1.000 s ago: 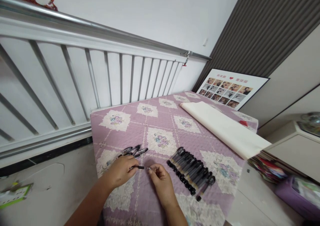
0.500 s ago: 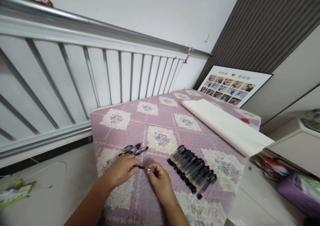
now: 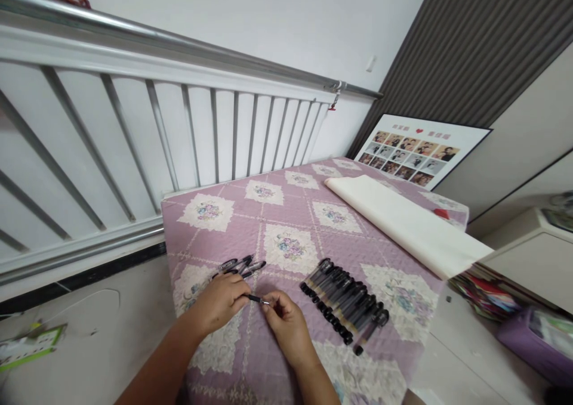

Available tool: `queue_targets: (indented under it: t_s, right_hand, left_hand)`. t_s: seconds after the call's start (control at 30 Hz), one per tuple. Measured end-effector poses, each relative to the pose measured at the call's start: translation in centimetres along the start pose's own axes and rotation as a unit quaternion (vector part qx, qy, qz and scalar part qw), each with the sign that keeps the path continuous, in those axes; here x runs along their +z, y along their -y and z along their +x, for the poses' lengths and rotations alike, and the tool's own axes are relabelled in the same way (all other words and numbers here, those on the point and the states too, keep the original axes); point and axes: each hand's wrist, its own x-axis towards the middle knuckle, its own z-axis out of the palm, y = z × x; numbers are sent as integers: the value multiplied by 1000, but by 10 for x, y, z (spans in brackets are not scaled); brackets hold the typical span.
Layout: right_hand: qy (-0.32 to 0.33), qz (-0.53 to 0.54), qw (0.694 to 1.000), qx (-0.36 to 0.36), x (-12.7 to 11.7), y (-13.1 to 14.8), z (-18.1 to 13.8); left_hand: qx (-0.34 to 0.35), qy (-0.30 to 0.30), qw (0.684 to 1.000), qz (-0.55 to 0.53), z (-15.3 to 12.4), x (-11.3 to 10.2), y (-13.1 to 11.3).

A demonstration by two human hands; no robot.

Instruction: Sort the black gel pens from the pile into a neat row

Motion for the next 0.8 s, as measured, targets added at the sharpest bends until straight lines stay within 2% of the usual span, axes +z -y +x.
queue_targets:
  t_s: [0.53, 0.8]
  right_hand:
    - [-12, 22, 1000, 9, 1, 1, 1]
    - [-16, -2, 1000, 2, -1, -3, 1]
  left_hand:
    - [-28, 27, 999, 10, -1, -1, -8]
    - [-25, 14, 999, 19, -1, 3, -9]
